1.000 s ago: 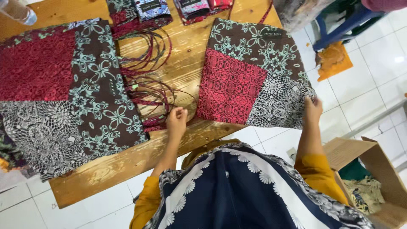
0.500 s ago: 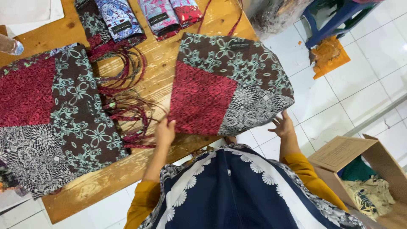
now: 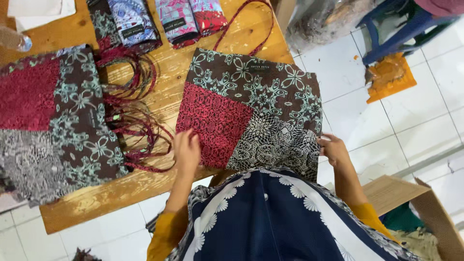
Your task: The person folds several patterned fabric items on a wooden table. They smooth each piece, fold it into a compact rectangle, and place it in a neat stack. The person handles the items one at a time, repeating the folding process for each piece.
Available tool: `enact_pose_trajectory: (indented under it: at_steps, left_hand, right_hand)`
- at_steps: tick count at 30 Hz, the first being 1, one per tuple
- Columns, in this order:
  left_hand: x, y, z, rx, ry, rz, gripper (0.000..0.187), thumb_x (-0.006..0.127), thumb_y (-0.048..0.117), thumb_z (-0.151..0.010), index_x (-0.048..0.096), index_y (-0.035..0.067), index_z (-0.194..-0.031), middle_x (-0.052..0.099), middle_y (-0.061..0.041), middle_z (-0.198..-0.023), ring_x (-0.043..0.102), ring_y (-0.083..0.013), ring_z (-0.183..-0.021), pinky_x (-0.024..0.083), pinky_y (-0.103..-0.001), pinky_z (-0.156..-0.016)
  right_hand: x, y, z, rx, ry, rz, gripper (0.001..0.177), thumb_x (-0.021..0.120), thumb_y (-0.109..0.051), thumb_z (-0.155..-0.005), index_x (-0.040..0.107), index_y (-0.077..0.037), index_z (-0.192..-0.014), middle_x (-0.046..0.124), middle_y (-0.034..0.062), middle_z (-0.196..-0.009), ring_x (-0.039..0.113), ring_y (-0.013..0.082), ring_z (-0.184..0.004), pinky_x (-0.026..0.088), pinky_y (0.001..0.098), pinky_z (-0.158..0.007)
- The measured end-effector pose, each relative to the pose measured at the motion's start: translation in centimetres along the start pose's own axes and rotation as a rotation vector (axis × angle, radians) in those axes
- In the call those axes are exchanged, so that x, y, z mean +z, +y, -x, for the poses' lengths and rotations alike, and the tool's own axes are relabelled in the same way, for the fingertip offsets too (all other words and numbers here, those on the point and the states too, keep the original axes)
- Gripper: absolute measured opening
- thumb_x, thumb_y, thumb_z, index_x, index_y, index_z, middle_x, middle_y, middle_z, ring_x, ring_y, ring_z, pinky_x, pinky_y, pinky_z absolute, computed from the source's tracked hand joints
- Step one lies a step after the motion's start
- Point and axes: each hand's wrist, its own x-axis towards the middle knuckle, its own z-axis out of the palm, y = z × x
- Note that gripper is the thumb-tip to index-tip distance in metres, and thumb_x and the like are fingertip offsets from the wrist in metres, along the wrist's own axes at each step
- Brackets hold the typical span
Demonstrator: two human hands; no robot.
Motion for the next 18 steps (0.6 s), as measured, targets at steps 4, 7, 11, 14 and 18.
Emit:
enact_pose_trajectory:
  at_steps: [4, 7, 11, 14, 18]
  left_hand:
    - [8.3, 6.6, -2.3, -0.35, -0.544, 0.501, 0.051, 0.063, 0.032, -0.101, 0.053, 0.011, -0.146, 0.073, -0.009, -0.123, 0.072, -0.0168, -0.106, 0.061, -0.031, -0.086]
    - [13.6, 13.3, -3.4, 0.052, -0.622, 0.702, 0.082, 0.077, 0.037, -0.096, 0.036, 0.001, -0.156, 0.035, -0.026, -0.163, 0.052, -0.0293, -0.138, 0.048, -0.039, -0.108]
    - [14.2, 16.1, -6.4, -0.435, -0.923, 1.183, 0.091, 0.072, 0.036, -0.094, 0.021, 0.011, -0.164, 0.055, -0.015, -0.152, 0.051, -0.0218, -0.139, 0.038, -0.032, -0.116]
    - [12.6, 15.2, -10.3, -0.271, -0.934, 1.152, 0.092, 0.082, 0.018, -0.08, 0.034, 0.01, -0.158, 0.059, -0.013, -0.141, 0.054, -0.022, -0.13, 0.042, -0.034, -0.11]
    - [9.6, 14.6, -11.9, -0.36, -0.758, 0.932, 0.072, 0.074, 0.006, -0.083, 0.054, 0.007, -0.152, 0.068, -0.016, -0.131, 0.061, -0.0238, -0.118, 0.048, -0.035, -0.104]
  right_hand:
    - [3.0, -4.6, 2.7, 0.015, 0.1, 0.051, 0.046, 0.072, -0.012, -0.093, 0.057, 0.008, -0.132, 0.07, 0.0043, -0.086, 0.061, 0.0092, -0.063, 0.047, 0.0261, -0.053]
    - [7.6, -9.8, 6.2, -0.571, -0.1, 0.035, 0.052, 0.071, -0.007, -0.098, 0.058, -0.002, -0.148, 0.051, 0.0024, -0.076, 0.048, 0.0063, -0.066, 0.041, 0.024, -0.059]
    - [13.7, -16.2, 8.8, -0.859, -0.597, 0.476, 0.038, 0.063, -0.005, -0.103, 0.062, -0.011, -0.14, 0.071, 0.0025, -0.1, 0.061, 0.0094, -0.081, 0.052, 0.0255, -0.072]
    - [16.6, -20.0, 8.3, -0.394, -0.91, -0.083, 0.063, 0.054, 0.002, -0.088, 0.048, -0.013, -0.149, 0.069, 0.0013, -0.109, 0.062, 0.0113, -0.087, 0.05, 0.0253, -0.071]
    - [15.7, -17.7, 5.9, -1.032, -0.263, -0.073, 0.052, 0.055, 0.009, -0.096, 0.05, -0.006, -0.145, 0.07, 0.0114, -0.126, 0.067, 0.0206, -0.11, 0.054, 0.0317, -0.098]
